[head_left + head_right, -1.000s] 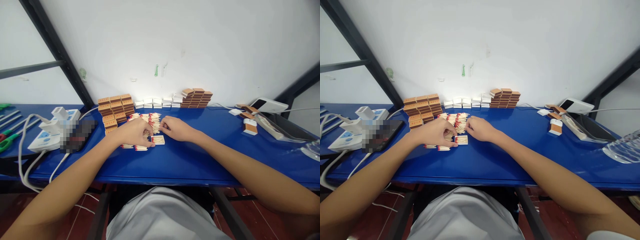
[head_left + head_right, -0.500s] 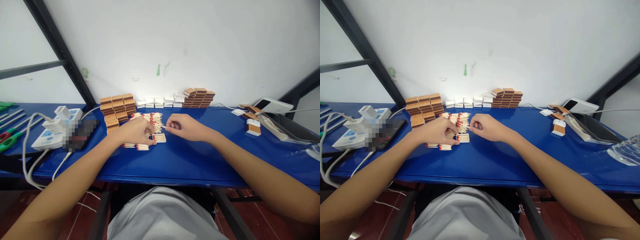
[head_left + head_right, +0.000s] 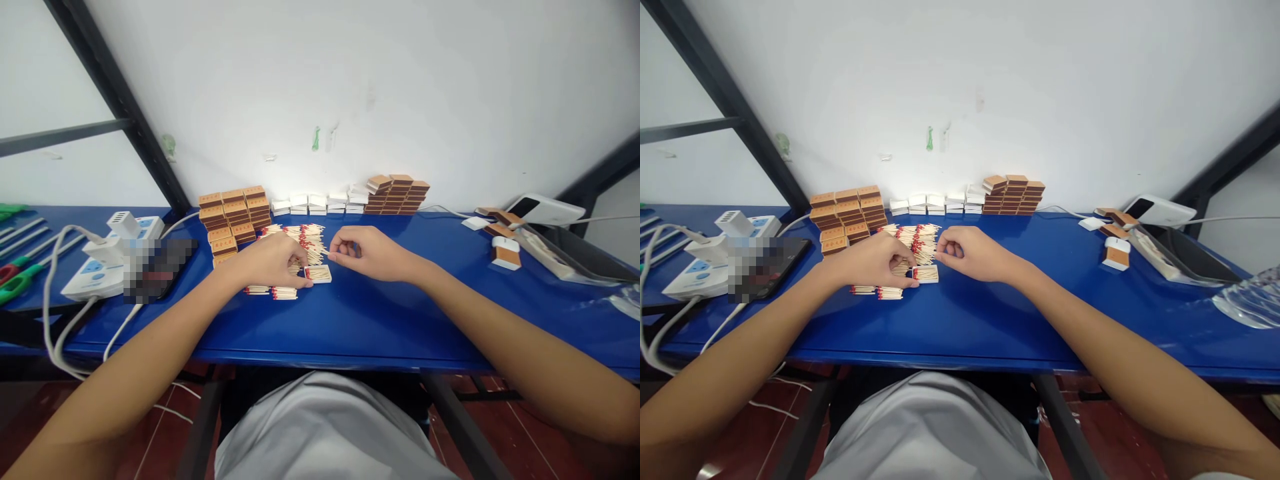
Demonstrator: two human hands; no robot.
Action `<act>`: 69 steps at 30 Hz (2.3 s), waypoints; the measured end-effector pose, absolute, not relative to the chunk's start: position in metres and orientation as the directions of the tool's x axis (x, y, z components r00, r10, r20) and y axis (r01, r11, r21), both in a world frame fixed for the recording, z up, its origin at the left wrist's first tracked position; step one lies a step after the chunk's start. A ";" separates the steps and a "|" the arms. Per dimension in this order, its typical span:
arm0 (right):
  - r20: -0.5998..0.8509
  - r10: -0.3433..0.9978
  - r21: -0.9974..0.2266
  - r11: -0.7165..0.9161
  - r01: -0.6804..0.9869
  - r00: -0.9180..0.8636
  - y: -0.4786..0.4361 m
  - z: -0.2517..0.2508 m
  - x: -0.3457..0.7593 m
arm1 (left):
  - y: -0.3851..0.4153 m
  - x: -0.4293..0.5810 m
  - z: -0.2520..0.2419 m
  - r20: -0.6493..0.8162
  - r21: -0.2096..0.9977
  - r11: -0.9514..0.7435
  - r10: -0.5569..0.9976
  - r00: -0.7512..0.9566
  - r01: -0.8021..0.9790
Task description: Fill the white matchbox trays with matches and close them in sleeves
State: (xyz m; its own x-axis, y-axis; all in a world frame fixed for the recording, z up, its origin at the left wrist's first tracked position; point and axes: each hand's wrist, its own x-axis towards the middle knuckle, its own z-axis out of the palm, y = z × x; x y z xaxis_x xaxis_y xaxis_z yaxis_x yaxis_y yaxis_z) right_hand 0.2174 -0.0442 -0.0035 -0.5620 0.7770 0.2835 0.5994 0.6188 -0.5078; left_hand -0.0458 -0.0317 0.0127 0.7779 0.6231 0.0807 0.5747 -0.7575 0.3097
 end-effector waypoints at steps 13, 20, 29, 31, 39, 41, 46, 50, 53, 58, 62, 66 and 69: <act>0.209 0.717 -0.456 0.673 0.582 -0.665 -0.051 -0.011 0.209 | -0.033 -0.045 0.014 0.084 0.312 -0.762 0.618 0.782 0.568; 0.248 0.760 -0.469 0.637 0.612 -0.601 -0.049 -0.014 0.205 | -0.033 -0.044 0.014 0.068 0.322 -0.745 0.633 0.771 0.584; 0.260 0.839 -0.434 0.543 0.719 -0.477 -0.033 -0.030 0.194 | -0.037 -0.044 0.017 0.030 0.345 -0.726 0.642 0.766 0.595; 0.247 0.842 -0.435 0.539 0.721 -0.480 -0.033 -0.029 0.192 | -0.037 -0.043 0.018 0.029 0.347 -0.725 0.642 0.766 0.595; 0.165 0.865 -0.463 0.492 0.737 -0.474 -0.032 -0.023 0.188 | -0.039 -0.042 0.019 0.034 0.355 -0.727 0.638 0.769 0.588; 0.166 0.860 -0.457 0.501 0.735 -0.482 -0.031 -0.024 0.188 | -0.038 -0.042 0.018 0.034 0.355 -0.727 0.638 0.769 0.587; 0.152 0.848 -0.414 0.522 0.746 -0.508 -0.029 -0.025 0.192 | -0.035 -0.044 0.015 0.041 0.348 -0.738 0.628 0.777 0.578; 0.151 0.839 -0.422 0.533 0.733 -0.522 -0.030 -0.023 0.200 | -0.033 -0.045 0.014 0.069 0.328 -0.764 0.606 0.793 0.556; 0.148 0.826 -0.441 0.547 0.711 -0.544 -0.031 -0.017 0.211 | -0.033 -0.045 0.013 0.059 0.341 -0.747 0.623 0.780 0.570; 0.116 0.814 -0.462 0.552 0.694 -0.570 -0.032 -0.004 0.231 | -0.033 -0.046 0.012 0.053 0.356 -0.730 0.639 0.767 0.583; 0.050 0.824 -0.520 0.504 0.689 -0.565 -0.031 0.004 0.243 | -0.031 -0.047 0.011 0.056 0.350 -0.735 0.634 0.771 0.580; 0.010 0.810 -0.554 0.493 0.671 -0.587 -0.035 0.012 0.244 | -0.030 -0.047 0.010 0.066 0.342 -0.740 0.634 0.770 0.580; 0.001 0.802 -0.550 0.499 0.670 -0.598 -0.039 0.015 0.242 | -0.029 -0.047 0.010 0.069 0.337 -0.747 0.627 0.776 0.573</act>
State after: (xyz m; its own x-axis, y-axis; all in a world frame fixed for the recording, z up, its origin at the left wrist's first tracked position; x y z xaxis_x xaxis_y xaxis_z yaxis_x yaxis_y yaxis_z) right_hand 0.2421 -0.0389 0.0146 -0.5975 0.8019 0.0009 0.6695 0.4995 -0.5498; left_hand -0.0470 -0.0293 0.0099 0.7762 0.6266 0.0693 0.5729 -0.7470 0.3373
